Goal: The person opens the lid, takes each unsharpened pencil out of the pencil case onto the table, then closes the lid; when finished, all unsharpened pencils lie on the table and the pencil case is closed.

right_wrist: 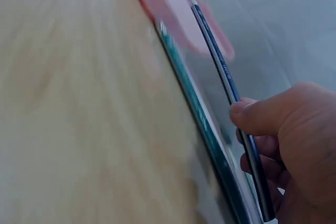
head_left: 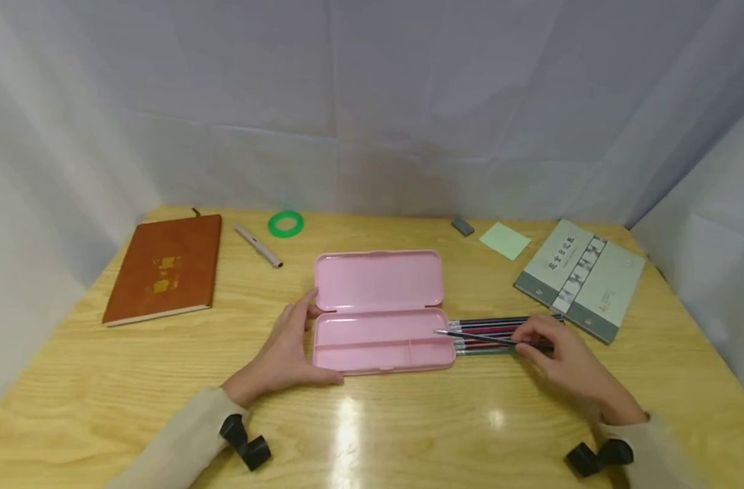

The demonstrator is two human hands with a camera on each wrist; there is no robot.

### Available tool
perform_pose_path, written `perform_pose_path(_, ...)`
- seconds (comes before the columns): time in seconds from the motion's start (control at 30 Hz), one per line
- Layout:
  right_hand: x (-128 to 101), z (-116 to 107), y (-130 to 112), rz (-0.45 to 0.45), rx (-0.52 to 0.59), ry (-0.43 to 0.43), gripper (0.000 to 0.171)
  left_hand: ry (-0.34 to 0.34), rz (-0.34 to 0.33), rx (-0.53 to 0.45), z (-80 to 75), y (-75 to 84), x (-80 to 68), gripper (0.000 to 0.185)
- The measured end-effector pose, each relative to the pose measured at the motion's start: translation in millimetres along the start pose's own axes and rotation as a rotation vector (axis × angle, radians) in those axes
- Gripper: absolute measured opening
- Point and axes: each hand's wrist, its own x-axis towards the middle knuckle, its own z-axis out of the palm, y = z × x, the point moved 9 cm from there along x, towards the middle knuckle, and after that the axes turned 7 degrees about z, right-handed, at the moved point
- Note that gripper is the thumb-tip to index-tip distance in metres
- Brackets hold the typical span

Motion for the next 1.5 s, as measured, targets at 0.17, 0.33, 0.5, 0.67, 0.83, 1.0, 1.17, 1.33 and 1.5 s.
perform_pose_path(0.17,-31.6,-28.9,21.4,0.038,-0.094,0.020,0.033,0.005,-0.001,0.010,-1.5,0.4,1.0,0.136)
perform_pose_path(0.33,-44.8,-37.5,25.9,0.020,-0.168,0.059,0.038,0.003,0.001,0.007,-1.5,-0.5,1.8,0.136)
perform_pose_path(0.5,-39.8,-30.4,21.4,-0.011,-0.232,0.100,0.036,-0.005,-0.007,-0.004,1.2,-1.5,1.4,0.137)
perform_pose_path(0.67,-25.4,-16.2,11.6,-0.053,-0.243,0.093,0.032,-0.002,-0.009,-0.015,0.7,-1.7,0.3,0.137)
perform_pose_path(0.83,-10.1,0.6,-2.2,-0.090,-0.229,0.053,0.032,0.005,0.001,-0.002,0.3,-1.9,0.3,0.137)
perform_pose_path(1.0,0.6,16.7,-14.6,-0.100,-0.189,-0.017,0.029,0.006,0.006,-0.001,1.1,-0.7,1.9,0.136)
perform_pose_path(1.17,3.5,21.7,-18.7,-0.064,-0.163,-0.051,0.028,-0.001,-0.002,0.004,1.9,1.0,2.8,0.136)
perform_pose_path(1.33,5.3,26.2,-20.2,-0.046,-0.142,-0.049,0.027,-0.005,-0.007,-0.004,0.8,1.3,2.6,0.136)
perform_pose_path(1.5,11.4,40.1,-27.6,-0.083,-0.086,-0.075,0.026,0.000,-0.005,-0.011,1.1,1.4,2.1,0.136)
